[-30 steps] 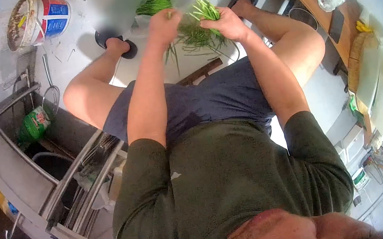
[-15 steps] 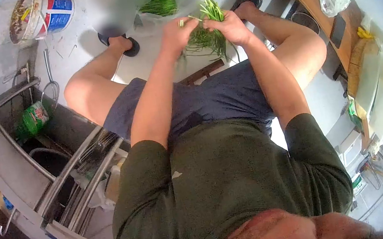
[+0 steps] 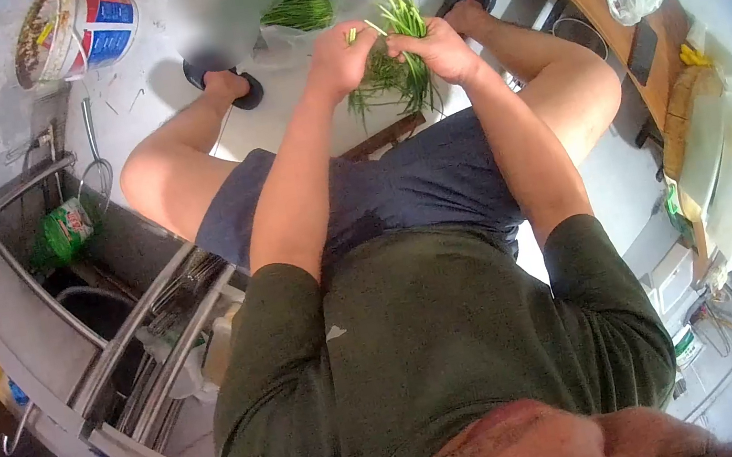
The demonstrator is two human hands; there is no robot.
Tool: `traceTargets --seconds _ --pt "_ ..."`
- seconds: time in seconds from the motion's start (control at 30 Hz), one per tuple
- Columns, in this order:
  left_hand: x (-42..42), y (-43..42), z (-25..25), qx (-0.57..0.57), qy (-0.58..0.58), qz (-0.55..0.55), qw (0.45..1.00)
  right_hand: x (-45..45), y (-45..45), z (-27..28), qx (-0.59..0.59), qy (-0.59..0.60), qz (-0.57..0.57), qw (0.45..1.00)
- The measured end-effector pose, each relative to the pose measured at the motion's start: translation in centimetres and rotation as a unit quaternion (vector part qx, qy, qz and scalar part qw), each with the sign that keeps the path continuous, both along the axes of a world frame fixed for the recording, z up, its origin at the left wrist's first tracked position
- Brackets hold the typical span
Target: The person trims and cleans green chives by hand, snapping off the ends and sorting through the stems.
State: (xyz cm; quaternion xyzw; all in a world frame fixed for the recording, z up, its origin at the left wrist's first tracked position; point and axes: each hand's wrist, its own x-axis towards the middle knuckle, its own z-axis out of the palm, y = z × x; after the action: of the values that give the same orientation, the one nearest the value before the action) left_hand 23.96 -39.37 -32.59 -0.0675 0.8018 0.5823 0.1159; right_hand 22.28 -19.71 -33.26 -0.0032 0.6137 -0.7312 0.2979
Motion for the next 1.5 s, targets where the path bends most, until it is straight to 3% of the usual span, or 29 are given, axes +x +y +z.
traceTargets --seconds 0.23,0.33,0.43,0.53,0.63,0.7,0.83,0.93,1.03,1.13,1.33,1.5 --pt "-0.4 -2.3 -1.4 -0.108 0.097 0.045 0.988 -0.4 0.3 0.0 -0.027 -0.020 -0.001 0.999" --pt "-0.4 -3.1 -1.5 -0.210 -0.025 -0.100 0.972 -0.4 0.2 -0.1 -0.009 -0.030 -0.013 0.999" --pt "1.0 -1.6 -1.4 -0.053 0.031 0.042 0.997 -0.4 -0.2 0.0 -0.018 -0.038 -0.015 0.999" --pt "1.0 0.1 -0.4 0.136 -0.065 0.080 0.985 -0.3 -0.3 -0.6 -0.010 -0.032 0.008 0.999" --pt "1.1 2.0 2.8 0.217 -0.085 0.088 0.968 -0.1 -0.5 -0.7 -0.029 -0.037 0.015 0.999" --pt "0.6 2.2 -0.3 0.232 -0.087 0.135 0.960 -0.1 -0.5 -0.8 -0.018 -0.048 0.014 0.999" --pt "0.1 1.8 -0.7 0.282 -0.077 0.200 0.935 0.1 -0.6 -1.1 0.000 -0.042 -0.025 0.999" --pt "-0.1 1.4 -0.9 0.154 -0.059 0.146 0.975 -0.1 -0.6 -2.2 0.061 -0.015 -0.014 0.998" --pt "0.2 2.3 -0.2 0.049 0.041 0.092 0.994 -0.1 -0.6 -1.7 0.112 0.006 0.019 0.993" --pt "-0.1 2.1 0.8 0.078 -0.007 0.086 0.993 0.0 -0.6 -1.4 0.086 0.030 0.036 0.995" --pt "-0.1 0.9 1.9 0.170 -0.092 0.135 0.972 0.2 -0.5 -0.5 -0.070 -0.098 -0.043 0.992" --pt "-0.5 -0.2 2.0 0.166 -0.074 0.097 0.979 -0.5 -0.4 -1.2 -0.111 -0.092 -0.089 0.986"
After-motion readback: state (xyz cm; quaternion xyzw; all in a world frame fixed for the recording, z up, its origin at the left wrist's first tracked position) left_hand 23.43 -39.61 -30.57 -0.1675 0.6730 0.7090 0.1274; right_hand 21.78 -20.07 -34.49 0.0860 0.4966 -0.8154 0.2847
